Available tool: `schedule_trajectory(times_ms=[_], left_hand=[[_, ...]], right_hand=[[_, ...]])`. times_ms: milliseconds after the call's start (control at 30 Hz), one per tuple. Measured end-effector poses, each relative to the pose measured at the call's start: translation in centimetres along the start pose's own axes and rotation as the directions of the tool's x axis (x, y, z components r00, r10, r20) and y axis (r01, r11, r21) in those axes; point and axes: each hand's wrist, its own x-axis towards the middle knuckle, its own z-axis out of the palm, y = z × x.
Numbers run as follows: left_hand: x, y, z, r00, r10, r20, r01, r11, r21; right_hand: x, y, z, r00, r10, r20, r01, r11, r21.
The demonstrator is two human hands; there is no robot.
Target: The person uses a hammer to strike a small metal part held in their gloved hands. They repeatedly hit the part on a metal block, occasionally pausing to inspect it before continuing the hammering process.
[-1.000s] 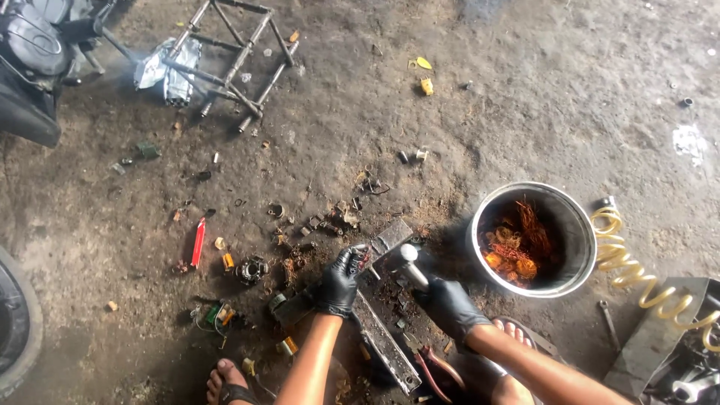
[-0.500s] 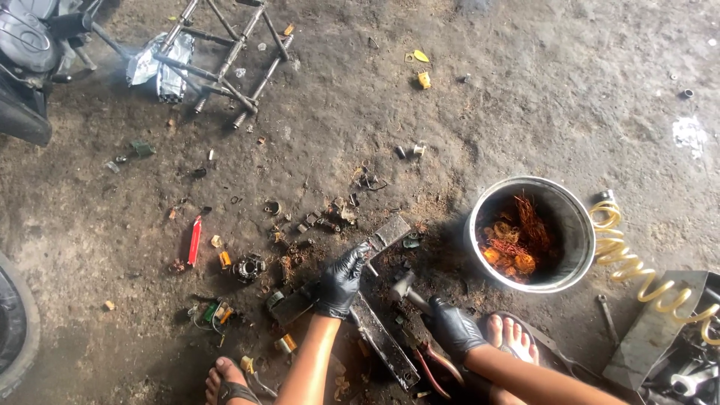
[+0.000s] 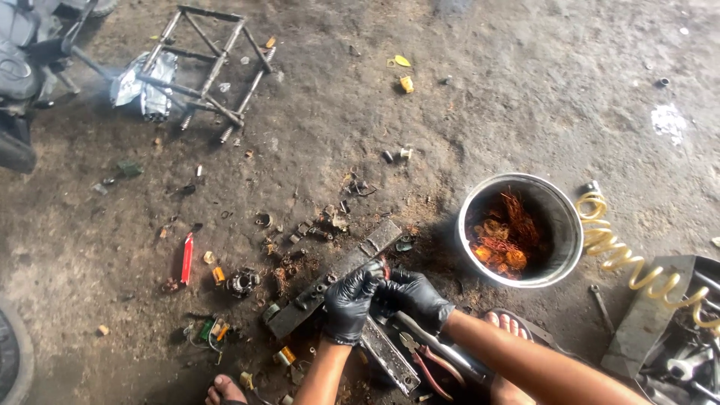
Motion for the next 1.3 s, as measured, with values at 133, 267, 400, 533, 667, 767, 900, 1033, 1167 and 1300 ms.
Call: schedule_trajectory(times_ms=[133,267,400,533,667,767,900,1033,1167,1300], left_hand=[[0.9,0.9,0.1,0.995,0.039,0.097,-0.056,0.984,0.171],[0.2,-1.7,-0.2,0.933,-0.35,-0.08,0.327,0.922,-0.207],[2.1,1.9,-0.7,0.881,-0.45,-0.142,0.366,0.842,-0.397],[2.1,1.5,-0.9,0.874,-0.475,-0.098,0.427,0.85,-0.308],[1.5,0.3,-1.1,0.904,-0.419,-0.078,0.398,0.895,-0.202],[1.4,-0.2,-1.2,0.899,-0.412,-0.148,0.391,0.908,-0.154],[1.8,-0.2,-2.1,0.774,-0.579,-0.257,0.541,0.815,-0.208],[1.7,-2.2,-3.4,0.852,-0.427,-0.303,0.438,0.898,-0.033],[0.2,-5.5,-4.4,0.814,-0.504,-0.288,0.533,0.845,0.029],[-0.9,-8.3,-4.5,0.834,-0.442,-0.331,0.548,0.739,0.391]], right_hand=[[-1.9,-0.8,0.6,0.999,0.024,0.027,-0.024,1.0,0.013],[-2.6,-0.3,0.9,0.992,0.125,-0.03,-0.125,0.992,0.006],[-3.3,-1.0,1.3,0.986,0.134,0.1,-0.136,0.991,0.012],[-4.7,-3.0,2.2,0.981,0.011,0.196,-0.01,1.0,-0.004],[-3.9,-3.1,2.3,0.974,0.009,0.226,-0.019,0.999,0.042],[-4.3,-5.2,3.3,0.983,0.074,0.169,-0.077,0.997,0.009],[-2.6,-4.2,3.2,0.979,0.202,0.02,-0.199,0.975,-0.096],[0.6,-2.2,2.0,0.92,0.392,-0.018,-0.379,0.876,-0.298],[0.9,-3.7,4.1,0.967,0.254,0.008,-0.251,0.959,-0.132],[6.1,1.8,3.1,0.986,0.163,0.047,-0.168,0.972,0.161]])
